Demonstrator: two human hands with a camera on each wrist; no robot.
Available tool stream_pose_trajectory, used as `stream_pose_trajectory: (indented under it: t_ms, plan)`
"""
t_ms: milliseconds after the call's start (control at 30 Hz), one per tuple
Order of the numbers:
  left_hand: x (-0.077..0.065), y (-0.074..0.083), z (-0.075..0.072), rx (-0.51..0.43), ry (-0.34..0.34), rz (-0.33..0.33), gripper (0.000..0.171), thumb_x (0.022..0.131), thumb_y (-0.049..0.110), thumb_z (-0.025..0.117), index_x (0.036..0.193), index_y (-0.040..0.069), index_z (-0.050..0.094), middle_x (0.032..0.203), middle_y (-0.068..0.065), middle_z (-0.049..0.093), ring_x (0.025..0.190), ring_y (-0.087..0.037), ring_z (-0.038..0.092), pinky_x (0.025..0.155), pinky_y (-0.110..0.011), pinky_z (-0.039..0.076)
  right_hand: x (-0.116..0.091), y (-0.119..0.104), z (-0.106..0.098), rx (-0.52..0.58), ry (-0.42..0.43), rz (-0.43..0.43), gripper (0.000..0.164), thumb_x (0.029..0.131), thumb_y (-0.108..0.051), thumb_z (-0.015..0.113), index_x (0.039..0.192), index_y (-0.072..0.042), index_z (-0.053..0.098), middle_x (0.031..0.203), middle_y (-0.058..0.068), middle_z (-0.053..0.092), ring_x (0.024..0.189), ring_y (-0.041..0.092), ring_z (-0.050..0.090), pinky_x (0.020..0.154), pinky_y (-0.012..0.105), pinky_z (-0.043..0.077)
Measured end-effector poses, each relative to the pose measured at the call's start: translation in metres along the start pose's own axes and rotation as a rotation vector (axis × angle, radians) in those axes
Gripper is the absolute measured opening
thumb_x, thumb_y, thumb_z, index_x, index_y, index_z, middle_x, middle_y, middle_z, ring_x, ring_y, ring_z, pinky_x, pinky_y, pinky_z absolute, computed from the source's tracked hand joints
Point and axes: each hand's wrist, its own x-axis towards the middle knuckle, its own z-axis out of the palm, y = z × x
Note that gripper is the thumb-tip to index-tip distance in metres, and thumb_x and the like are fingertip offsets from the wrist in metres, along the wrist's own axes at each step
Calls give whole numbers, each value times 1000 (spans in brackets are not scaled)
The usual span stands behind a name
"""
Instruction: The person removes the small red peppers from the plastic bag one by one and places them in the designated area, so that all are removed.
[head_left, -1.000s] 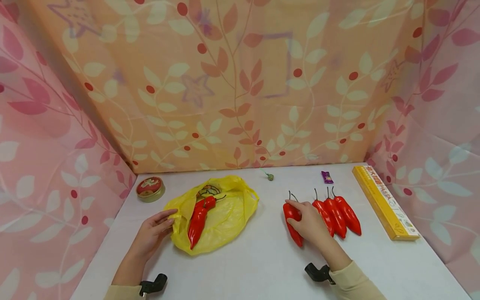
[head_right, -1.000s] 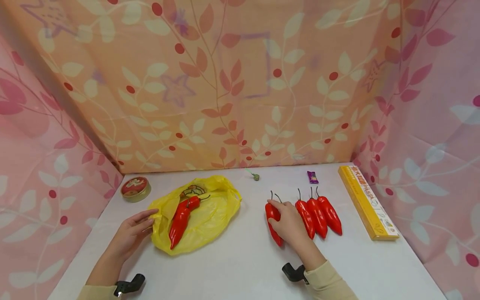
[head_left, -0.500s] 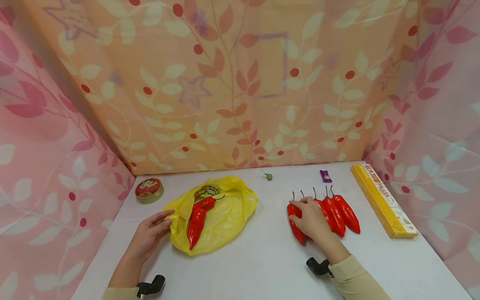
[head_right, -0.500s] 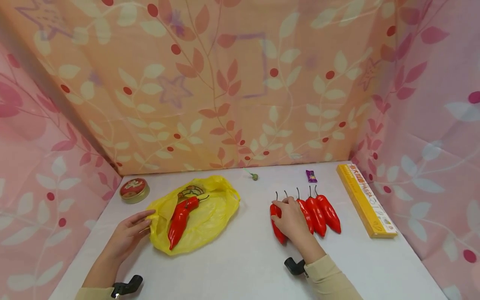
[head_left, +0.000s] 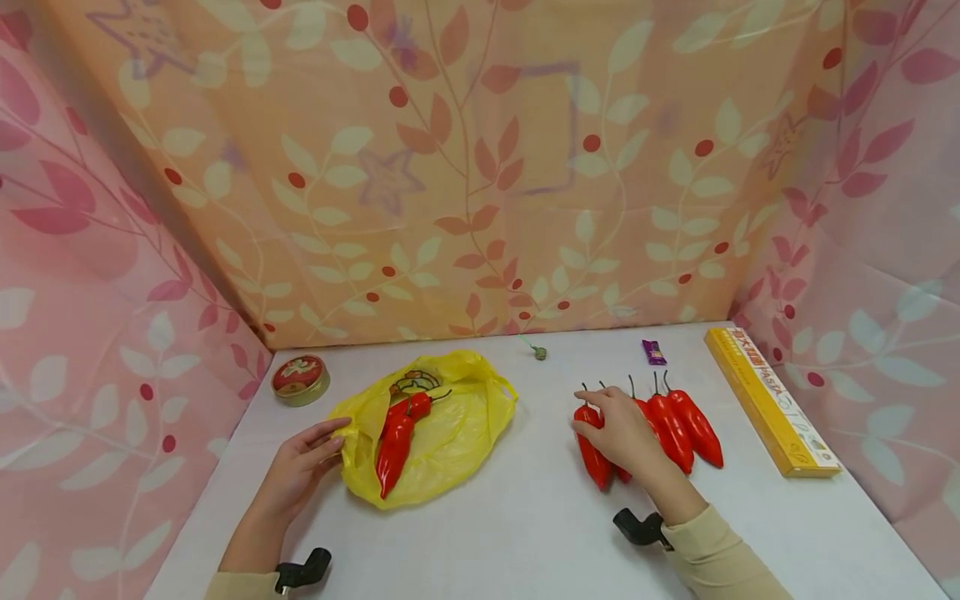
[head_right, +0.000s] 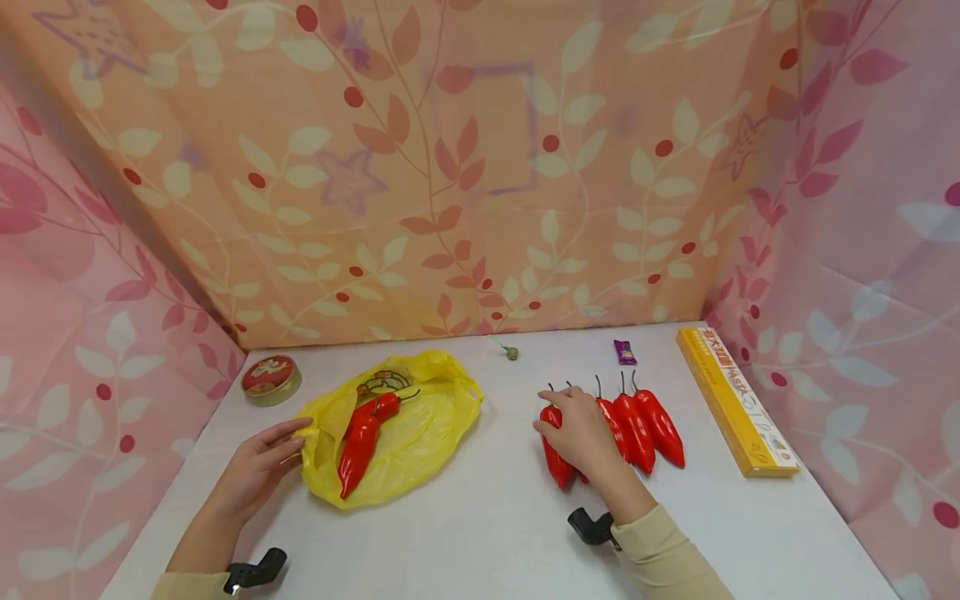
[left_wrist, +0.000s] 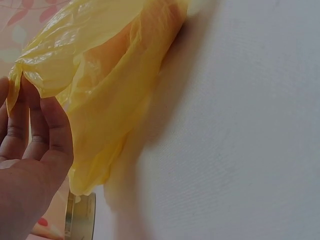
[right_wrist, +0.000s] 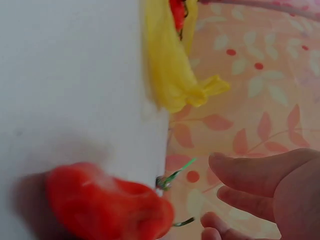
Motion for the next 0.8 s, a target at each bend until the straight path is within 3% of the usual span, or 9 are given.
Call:
stream_pose_trajectory:
  t_ms: [300, 533, 800]
  plan:
    - [-1, -2, 0, 1, 6, -6, 47, 101, 19, 63, 143, 2, 52, 129, 8, 62, 114, -6, 64, 95, -24, 55, 6, -40, -4, 125, -13, -126, 50, 90, -32, 77, 136, -18, 64, 121, 7, 68, 102, 24, 64, 79, 38, 59]
    - [0, -4, 0, 9, -5, -9, 48, 101, 21, 64, 143, 3, 52, 137, 2, 58, 115, -7, 63, 97, -24, 54, 20, -71, 11, 261, 5, -182, 47, 89, -27, 78, 133, -19, 66, 118, 5, 72, 100, 21, 68, 78, 35, 60]
    - [2, -4, 1, 18, 4, -13, 48, 100, 23, 65, 143, 5, 54, 140, 0, 55, 115, -8, 62, 96, -24, 54, 39, -105, 41, 419, -74, -214, 54, 89, -32, 78, 139, -21, 61, 118, 5, 71, 99, 20, 68, 81, 33, 60]
